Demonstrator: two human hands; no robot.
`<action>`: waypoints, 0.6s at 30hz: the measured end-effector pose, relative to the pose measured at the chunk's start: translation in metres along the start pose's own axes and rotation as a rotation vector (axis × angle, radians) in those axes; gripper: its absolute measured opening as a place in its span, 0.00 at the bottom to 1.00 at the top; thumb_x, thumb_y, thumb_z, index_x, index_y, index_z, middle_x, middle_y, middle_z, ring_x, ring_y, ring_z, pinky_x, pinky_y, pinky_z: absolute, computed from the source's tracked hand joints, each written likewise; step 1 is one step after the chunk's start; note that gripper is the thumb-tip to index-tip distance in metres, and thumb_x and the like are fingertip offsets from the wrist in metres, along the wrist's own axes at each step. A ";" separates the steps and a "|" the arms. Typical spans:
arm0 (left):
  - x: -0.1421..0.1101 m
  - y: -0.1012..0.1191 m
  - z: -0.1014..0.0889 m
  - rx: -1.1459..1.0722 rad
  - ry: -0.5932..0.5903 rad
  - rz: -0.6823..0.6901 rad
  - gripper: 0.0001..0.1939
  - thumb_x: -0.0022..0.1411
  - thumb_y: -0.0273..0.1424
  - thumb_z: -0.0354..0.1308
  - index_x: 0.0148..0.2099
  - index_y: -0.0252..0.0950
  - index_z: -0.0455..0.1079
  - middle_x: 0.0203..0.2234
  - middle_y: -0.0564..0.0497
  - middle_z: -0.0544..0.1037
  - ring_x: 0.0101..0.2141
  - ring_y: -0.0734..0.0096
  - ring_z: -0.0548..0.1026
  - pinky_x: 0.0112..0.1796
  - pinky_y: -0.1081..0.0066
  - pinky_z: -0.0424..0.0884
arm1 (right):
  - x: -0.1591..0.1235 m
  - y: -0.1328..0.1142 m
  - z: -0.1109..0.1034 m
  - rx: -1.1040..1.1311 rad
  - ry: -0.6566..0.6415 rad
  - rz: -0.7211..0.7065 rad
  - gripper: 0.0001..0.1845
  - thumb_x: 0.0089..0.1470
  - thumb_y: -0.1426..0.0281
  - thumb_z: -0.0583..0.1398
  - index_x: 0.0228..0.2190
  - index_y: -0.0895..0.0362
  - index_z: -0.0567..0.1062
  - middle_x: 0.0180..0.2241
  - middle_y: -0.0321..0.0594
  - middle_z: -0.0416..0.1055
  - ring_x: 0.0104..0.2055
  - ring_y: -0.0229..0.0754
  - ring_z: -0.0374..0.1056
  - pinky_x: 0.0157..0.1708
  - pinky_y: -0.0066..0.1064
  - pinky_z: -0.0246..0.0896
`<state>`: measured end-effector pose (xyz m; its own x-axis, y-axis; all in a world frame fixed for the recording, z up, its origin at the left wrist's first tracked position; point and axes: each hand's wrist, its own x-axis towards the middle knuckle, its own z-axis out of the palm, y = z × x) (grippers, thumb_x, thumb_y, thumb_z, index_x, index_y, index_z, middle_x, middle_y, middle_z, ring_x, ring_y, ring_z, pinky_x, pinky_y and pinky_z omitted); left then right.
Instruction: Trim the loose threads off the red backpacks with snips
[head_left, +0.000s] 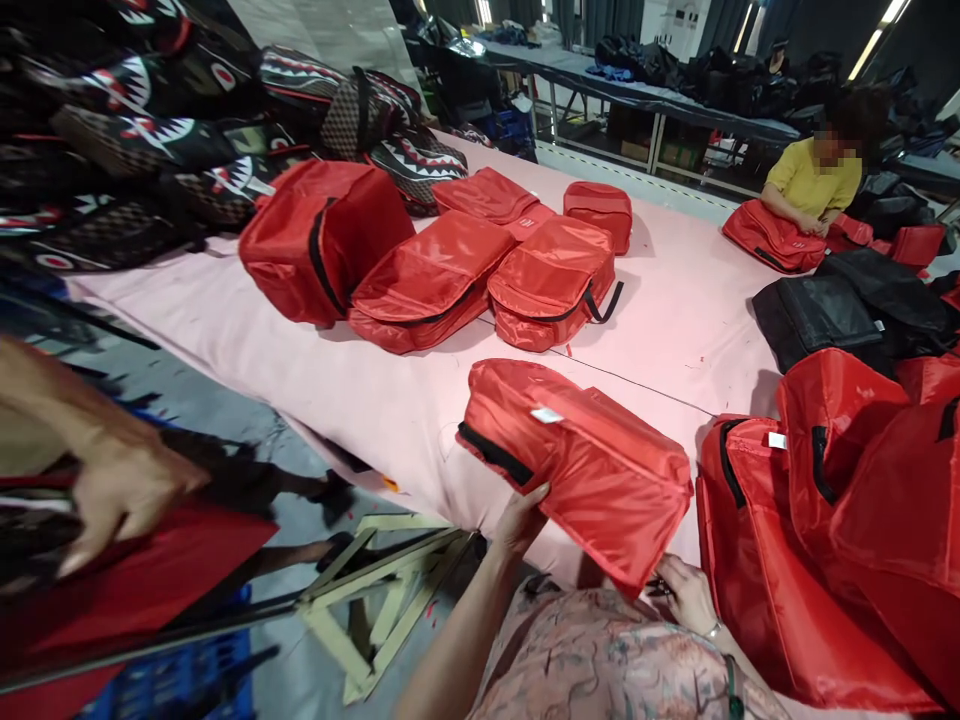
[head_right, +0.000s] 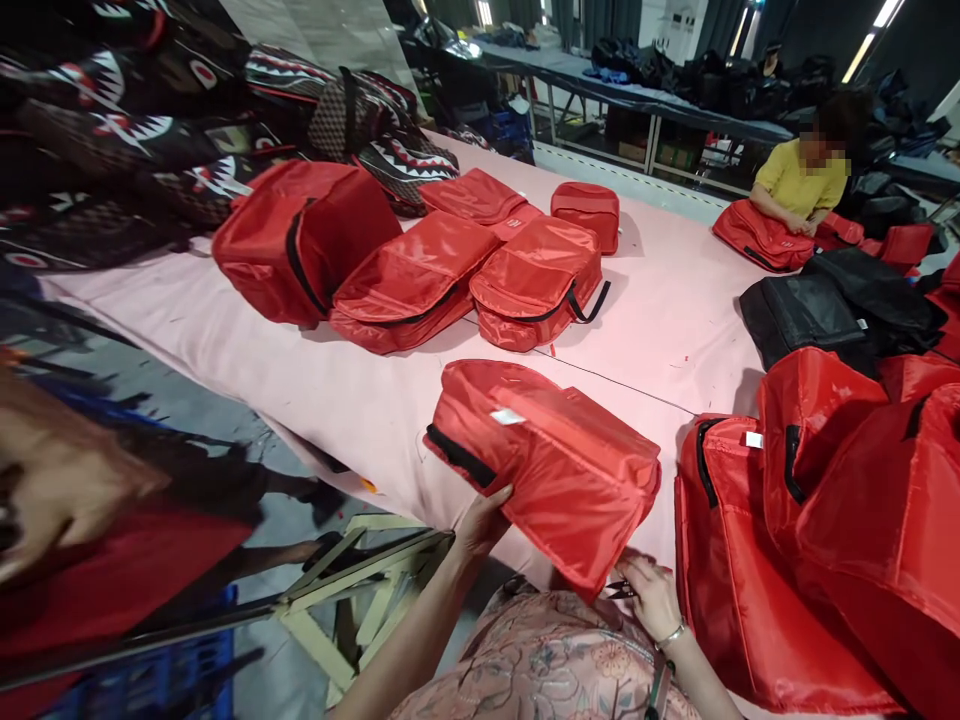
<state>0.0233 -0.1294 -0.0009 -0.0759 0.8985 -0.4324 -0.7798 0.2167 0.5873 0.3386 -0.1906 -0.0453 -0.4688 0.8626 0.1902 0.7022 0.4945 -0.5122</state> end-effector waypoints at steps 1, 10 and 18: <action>-0.004 0.000 -0.018 -0.002 0.019 -0.032 0.24 0.44 0.27 0.66 0.46 0.32 0.71 0.41 0.44 0.78 0.45 0.56 0.73 0.50 0.60 0.67 | -0.005 0.003 -0.001 0.092 -0.030 0.065 0.32 0.39 0.77 0.49 0.42 0.38 0.72 0.37 0.34 0.75 0.36 0.48 0.74 0.31 0.39 0.72; -0.044 -0.020 -0.075 -0.196 0.306 -0.073 0.12 0.50 0.22 0.61 0.40 0.35 0.71 0.30 0.53 0.79 0.30 0.72 0.77 0.36 0.72 0.75 | 0.011 0.027 -0.009 0.467 0.158 0.599 0.16 0.48 0.59 0.56 0.36 0.51 0.78 0.38 0.43 0.76 0.41 0.52 0.73 0.41 0.43 0.68; -0.051 -0.054 -0.088 -0.224 0.451 -0.195 0.09 0.52 0.26 0.62 0.38 0.39 0.70 0.26 0.55 0.78 0.28 0.68 0.76 0.32 0.68 0.75 | 0.067 -0.008 -0.033 1.021 0.243 0.975 0.36 0.31 0.47 0.65 0.36 0.63 0.75 0.17 0.35 0.69 0.10 0.26 0.45 0.10 0.22 0.37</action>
<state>0.0145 -0.2203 -0.0707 -0.1369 0.5859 -0.7988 -0.9159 0.2323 0.3274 0.3193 -0.1333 -0.0007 0.1430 0.8549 -0.4986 -0.0502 -0.4969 -0.8664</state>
